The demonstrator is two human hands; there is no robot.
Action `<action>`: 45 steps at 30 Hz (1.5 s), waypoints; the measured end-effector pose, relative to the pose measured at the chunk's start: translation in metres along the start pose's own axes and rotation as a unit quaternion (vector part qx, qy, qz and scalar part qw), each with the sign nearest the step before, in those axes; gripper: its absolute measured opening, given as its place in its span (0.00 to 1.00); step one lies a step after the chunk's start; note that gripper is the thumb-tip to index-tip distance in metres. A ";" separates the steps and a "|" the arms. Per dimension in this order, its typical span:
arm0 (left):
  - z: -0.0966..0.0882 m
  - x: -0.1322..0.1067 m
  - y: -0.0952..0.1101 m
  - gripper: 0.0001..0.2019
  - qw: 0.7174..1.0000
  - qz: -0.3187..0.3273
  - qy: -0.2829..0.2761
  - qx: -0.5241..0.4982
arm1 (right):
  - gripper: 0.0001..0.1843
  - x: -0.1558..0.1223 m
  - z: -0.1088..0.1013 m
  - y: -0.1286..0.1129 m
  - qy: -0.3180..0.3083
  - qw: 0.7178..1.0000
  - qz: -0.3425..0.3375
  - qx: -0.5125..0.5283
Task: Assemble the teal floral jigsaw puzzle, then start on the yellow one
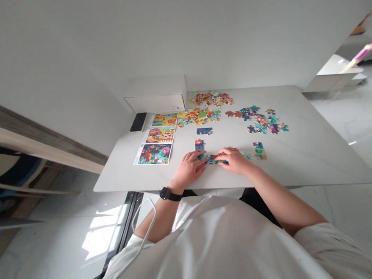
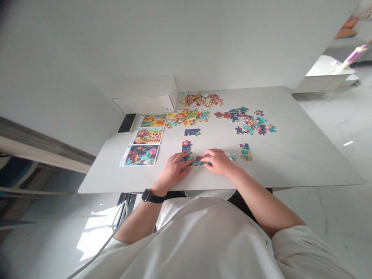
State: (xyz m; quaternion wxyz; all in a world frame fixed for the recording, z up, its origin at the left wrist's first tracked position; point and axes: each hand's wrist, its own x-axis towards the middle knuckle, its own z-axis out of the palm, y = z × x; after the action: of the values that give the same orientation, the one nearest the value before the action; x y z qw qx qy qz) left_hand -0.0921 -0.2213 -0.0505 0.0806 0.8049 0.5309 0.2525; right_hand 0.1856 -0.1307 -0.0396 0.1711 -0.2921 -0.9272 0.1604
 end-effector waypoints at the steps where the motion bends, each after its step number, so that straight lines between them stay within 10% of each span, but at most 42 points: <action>1: 0.000 0.000 0.000 0.16 1.000 0.001 0.000 -0.001 | 0.15 0.000 0.000 0.000 -0.001 1.000 0.001 0.000; 11: 0.000 0.000 -0.002 0.16 1.000 0.008 0.000 0.007 | 0.17 -0.012 -0.016 0.017 0.037 0.999 0.032 0.014; 23: -0.001 0.002 -0.007 0.19 0.998 0.022 -0.024 0.046 | 0.16 -0.107 -0.066 0.098 0.170 0.965 0.198 -0.024; 33: -0.001 0.003 -0.010 0.20 0.997 0.033 -0.034 0.056 | 0.15 -0.125 -0.063 0.108 0.095 0.982 0.159 -0.027; 45: -0.002 0.004 -0.009 0.20 0.997 0.031 -0.041 0.060 | 0.11 -0.131 -0.056 0.090 0.149 0.982 0.118 -0.014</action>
State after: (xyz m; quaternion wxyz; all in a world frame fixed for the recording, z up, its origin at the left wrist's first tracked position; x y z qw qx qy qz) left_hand -0.0993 -0.2144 -0.0515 0.0462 0.8342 0.5160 0.1890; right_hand 0.3537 -0.1279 -0.0551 0.2833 -0.4223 -0.8525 0.1213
